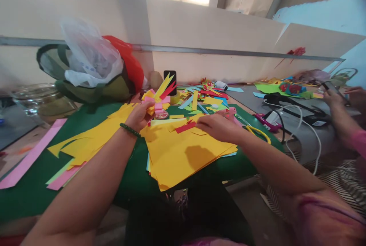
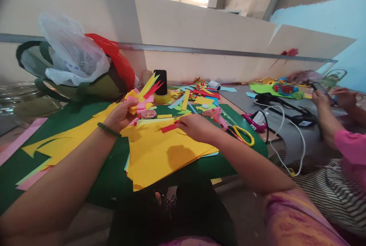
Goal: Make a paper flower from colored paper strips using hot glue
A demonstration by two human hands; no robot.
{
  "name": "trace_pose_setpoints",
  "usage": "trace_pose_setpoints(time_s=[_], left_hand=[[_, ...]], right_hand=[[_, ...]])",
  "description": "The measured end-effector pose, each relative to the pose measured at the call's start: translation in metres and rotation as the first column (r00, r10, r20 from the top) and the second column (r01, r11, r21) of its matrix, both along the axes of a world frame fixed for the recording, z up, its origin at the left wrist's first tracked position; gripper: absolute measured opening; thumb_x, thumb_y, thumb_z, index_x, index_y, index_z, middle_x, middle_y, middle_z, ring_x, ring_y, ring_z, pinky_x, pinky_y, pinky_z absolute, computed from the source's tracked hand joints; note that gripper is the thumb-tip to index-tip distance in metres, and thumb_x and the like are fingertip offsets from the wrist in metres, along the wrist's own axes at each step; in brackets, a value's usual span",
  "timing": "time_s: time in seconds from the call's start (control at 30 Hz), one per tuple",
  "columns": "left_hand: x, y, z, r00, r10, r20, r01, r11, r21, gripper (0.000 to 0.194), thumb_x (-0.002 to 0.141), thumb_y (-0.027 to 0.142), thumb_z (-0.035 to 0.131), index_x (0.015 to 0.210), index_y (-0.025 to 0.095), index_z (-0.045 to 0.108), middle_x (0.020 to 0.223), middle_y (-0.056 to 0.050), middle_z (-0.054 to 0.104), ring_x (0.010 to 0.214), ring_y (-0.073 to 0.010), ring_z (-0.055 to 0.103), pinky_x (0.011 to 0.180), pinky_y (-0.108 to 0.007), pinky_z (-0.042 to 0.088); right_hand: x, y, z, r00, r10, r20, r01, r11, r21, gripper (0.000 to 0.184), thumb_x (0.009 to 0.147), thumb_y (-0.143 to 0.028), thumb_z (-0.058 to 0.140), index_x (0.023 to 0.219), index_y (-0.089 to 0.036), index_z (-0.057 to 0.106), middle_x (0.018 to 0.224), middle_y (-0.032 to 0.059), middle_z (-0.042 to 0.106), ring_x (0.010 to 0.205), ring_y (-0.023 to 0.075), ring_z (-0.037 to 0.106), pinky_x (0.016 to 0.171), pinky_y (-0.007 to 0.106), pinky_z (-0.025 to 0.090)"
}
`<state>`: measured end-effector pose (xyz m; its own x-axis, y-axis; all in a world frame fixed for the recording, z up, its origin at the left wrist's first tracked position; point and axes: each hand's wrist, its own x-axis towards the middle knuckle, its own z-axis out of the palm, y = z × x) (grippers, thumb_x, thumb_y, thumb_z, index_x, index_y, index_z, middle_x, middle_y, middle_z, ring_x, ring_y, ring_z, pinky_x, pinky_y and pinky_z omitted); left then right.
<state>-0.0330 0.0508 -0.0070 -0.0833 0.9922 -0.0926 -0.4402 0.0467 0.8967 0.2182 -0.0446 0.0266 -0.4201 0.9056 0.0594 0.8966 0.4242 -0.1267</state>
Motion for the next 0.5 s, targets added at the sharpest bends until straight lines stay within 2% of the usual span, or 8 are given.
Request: trace_pose_setpoints(time_s=[0.07, 0.13, 0.23, 0.33, 0.5], left_hand=[[-0.001, -0.002, 0.004, 1.0, 0.027, 0.016, -0.027, 1.0, 0.0, 0.014, 0.066, 0.008, 0.065, 0.071, 0.016, 0.055, 0.059, 0.004, 0.059, 0.049, -0.0075, 0.056, 0.045, -0.017, 0.045], [-0.002, -0.004, 0.008, 0.998, 0.061, 0.035, -0.061, 0.998, -0.002, 0.014, 0.065, 0.007, 0.064, 0.071, 0.016, 0.055, 0.059, 0.004, 0.059, 0.048, -0.0068, 0.056, 0.046, -0.016, 0.044], [-0.001, -0.006, 0.012, 0.991, 0.125, 0.042, -0.123, 0.992, -0.04, 0.015, 0.064, 0.005, 0.061, 0.068, 0.017, 0.053, 0.053, 0.006, 0.056, 0.045, -0.0064, 0.053, 0.042, -0.015, 0.04], [0.0, -0.006, 0.011, 0.987, 0.153, 0.037, -0.151, 0.987, -0.057, 0.016, 0.063, 0.005, 0.06, 0.065, 0.017, 0.05, 0.05, 0.006, 0.054, 0.045, -0.0064, 0.052, 0.042, -0.015, 0.04], [0.002, -0.003, 0.002, 0.991, 0.126, -0.042, -0.126, 0.992, 0.014, 0.017, 0.06, 0.011, 0.065, 0.064, 0.017, 0.05, 0.053, 0.006, 0.054, 0.048, -0.0072, 0.053, 0.045, -0.016, 0.043]], right_hand=[[-0.029, 0.027, -0.009, 0.997, 0.067, 0.029, -0.065, 0.995, -0.072, 0.033, 0.097, -0.028, 0.042, 0.079, -0.018, 0.068, 0.088, 0.0088, 0.073, 0.08, 0.0189, 0.064, 0.062, 0.027, 0.036], [-0.052, 0.053, -0.02, 0.998, 0.035, 0.051, -0.028, 0.99, -0.136, 0.035, 0.097, -0.035, 0.044, 0.084, -0.018, 0.072, 0.094, 0.0115, 0.074, 0.084, 0.0219, 0.066, 0.061, 0.027, 0.037], [-0.074, 0.077, -0.038, 0.998, -0.048, 0.043, 0.055, 0.983, -0.175, 0.032, 0.092, -0.041, 0.054, 0.103, -0.017, 0.072, 0.112, 0.015, 0.072, 0.098, 0.0276, 0.067, 0.065, 0.029, 0.042], [-0.081, 0.084, -0.048, 0.999, -0.032, 0.012, 0.034, 0.982, -0.186, 0.029, 0.084, -0.028, 0.064, 0.11, -0.017, 0.07, 0.117, 0.0132, 0.071, 0.102, 0.0276, 0.067, 0.067, 0.028, 0.044], [-0.07, 0.077, -0.044, 0.996, 0.038, -0.086, -0.058, 0.97, -0.238, 0.018, 0.077, -0.018, 0.068, 0.095, -0.016, 0.069, 0.095, 0.0058, 0.075, 0.082, 0.0188, 0.069, 0.06, 0.022, 0.045]])
